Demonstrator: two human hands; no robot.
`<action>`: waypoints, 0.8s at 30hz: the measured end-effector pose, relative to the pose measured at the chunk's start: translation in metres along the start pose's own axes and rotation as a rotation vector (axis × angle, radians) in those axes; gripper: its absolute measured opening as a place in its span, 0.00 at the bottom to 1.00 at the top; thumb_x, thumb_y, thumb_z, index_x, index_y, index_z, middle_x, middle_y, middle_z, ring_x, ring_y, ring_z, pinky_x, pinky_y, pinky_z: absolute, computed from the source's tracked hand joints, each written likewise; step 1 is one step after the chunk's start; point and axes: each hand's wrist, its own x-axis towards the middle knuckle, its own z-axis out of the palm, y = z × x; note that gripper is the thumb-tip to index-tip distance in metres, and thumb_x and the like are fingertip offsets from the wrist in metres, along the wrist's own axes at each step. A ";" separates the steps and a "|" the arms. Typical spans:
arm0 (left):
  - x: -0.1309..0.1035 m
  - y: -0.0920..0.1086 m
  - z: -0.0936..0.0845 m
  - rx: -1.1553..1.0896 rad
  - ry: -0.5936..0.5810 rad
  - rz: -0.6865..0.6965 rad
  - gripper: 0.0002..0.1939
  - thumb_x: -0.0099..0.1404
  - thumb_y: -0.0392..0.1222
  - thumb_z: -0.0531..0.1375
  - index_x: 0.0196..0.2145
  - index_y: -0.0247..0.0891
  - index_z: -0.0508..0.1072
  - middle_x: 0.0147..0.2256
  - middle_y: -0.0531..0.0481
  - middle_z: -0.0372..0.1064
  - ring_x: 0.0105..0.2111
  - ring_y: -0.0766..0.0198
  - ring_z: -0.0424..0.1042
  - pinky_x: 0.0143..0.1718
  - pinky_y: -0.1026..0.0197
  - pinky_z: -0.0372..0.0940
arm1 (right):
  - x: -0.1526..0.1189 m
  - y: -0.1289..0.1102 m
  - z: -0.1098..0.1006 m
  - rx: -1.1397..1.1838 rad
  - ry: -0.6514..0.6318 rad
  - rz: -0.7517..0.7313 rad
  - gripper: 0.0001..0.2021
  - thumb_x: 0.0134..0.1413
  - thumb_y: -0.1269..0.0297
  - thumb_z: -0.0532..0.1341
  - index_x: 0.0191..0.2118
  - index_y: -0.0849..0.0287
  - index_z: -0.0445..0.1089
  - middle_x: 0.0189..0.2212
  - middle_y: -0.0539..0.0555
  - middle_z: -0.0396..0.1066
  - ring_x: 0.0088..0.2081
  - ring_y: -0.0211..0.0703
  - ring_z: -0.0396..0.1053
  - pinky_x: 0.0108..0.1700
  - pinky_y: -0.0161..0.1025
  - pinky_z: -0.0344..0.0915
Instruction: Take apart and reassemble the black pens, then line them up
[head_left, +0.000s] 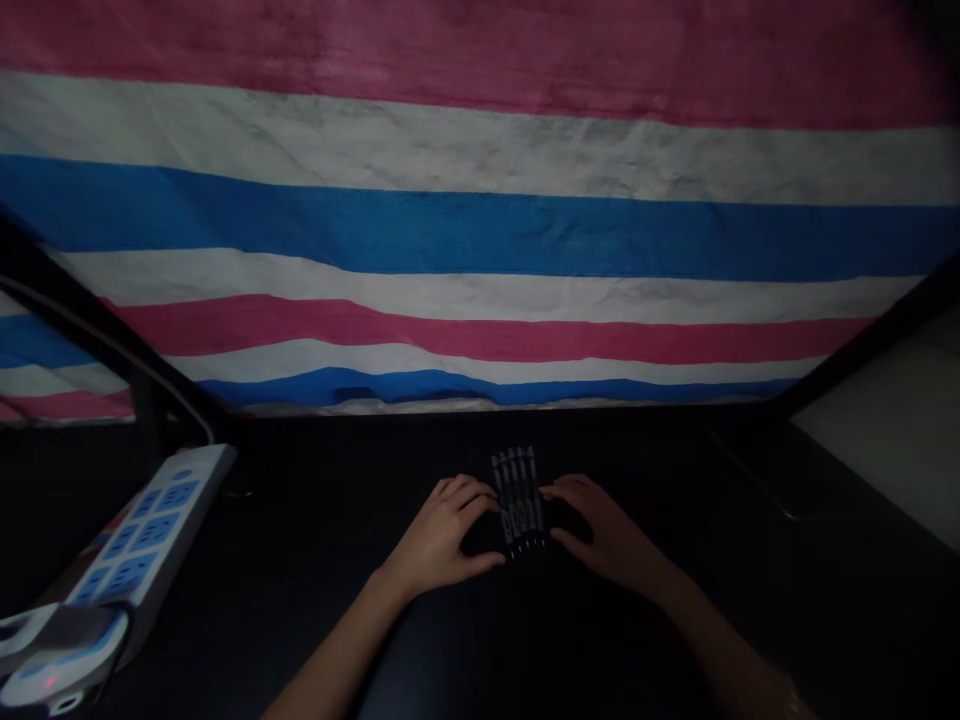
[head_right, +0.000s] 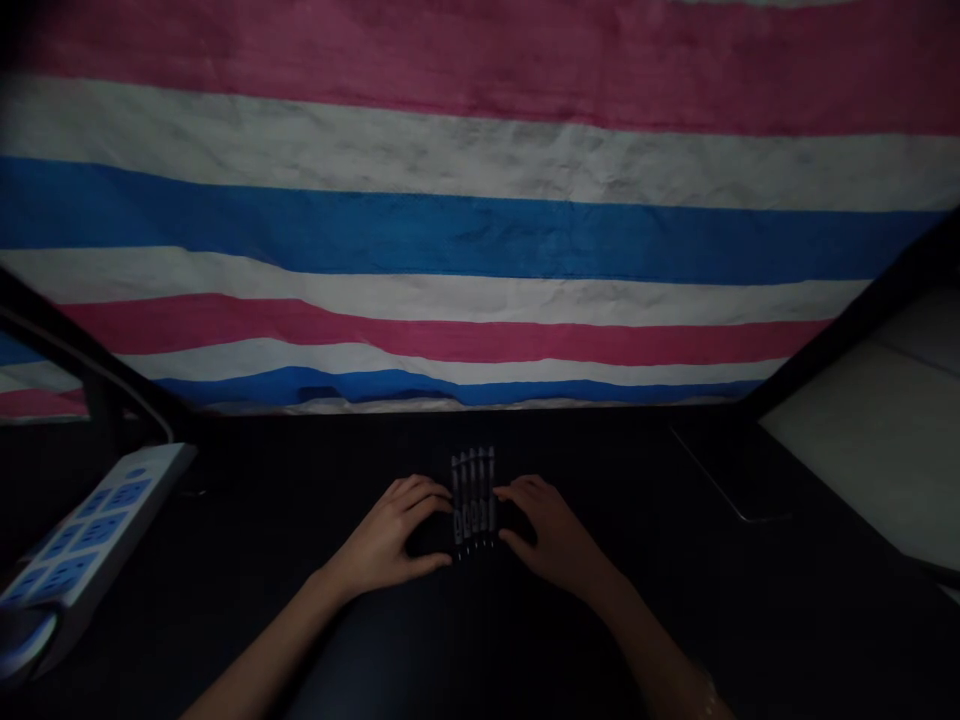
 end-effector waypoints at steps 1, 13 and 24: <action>0.000 0.001 0.001 0.009 -0.005 0.000 0.22 0.54 0.52 0.65 0.45 0.42 0.70 0.46 0.44 0.69 0.48 0.48 0.65 0.49 0.46 0.58 | 0.000 0.000 -0.001 0.002 -0.014 0.009 0.22 0.52 0.68 0.60 0.54 0.54 0.63 0.50 0.57 0.67 0.55 0.50 0.60 0.57 0.53 0.59; -0.001 0.008 0.007 0.035 0.041 -0.029 0.23 0.57 0.48 0.63 0.50 0.42 0.67 0.47 0.43 0.70 0.49 0.47 0.65 0.49 0.45 0.59 | -0.003 0.002 0.001 -0.157 -0.067 -0.013 0.34 0.43 0.57 0.69 0.58 0.52 0.60 0.55 0.59 0.63 0.57 0.56 0.58 0.58 0.55 0.57; 0.001 0.012 0.013 0.086 0.066 -0.067 0.31 0.52 0.56 0.65 0.51 0.42 0.67 0.47 0.43 0.71 0.48 0.45 0.66 0.47 0.44 0.59 | -0.005 0.000 0.006 -0.213 -0.042 -0.052 0.33 0.46 0.61 0.67 0.59 0.52 0.60 0.54 0.59 0.63 0.56 0.55 0.58 0.57 0.55 0.58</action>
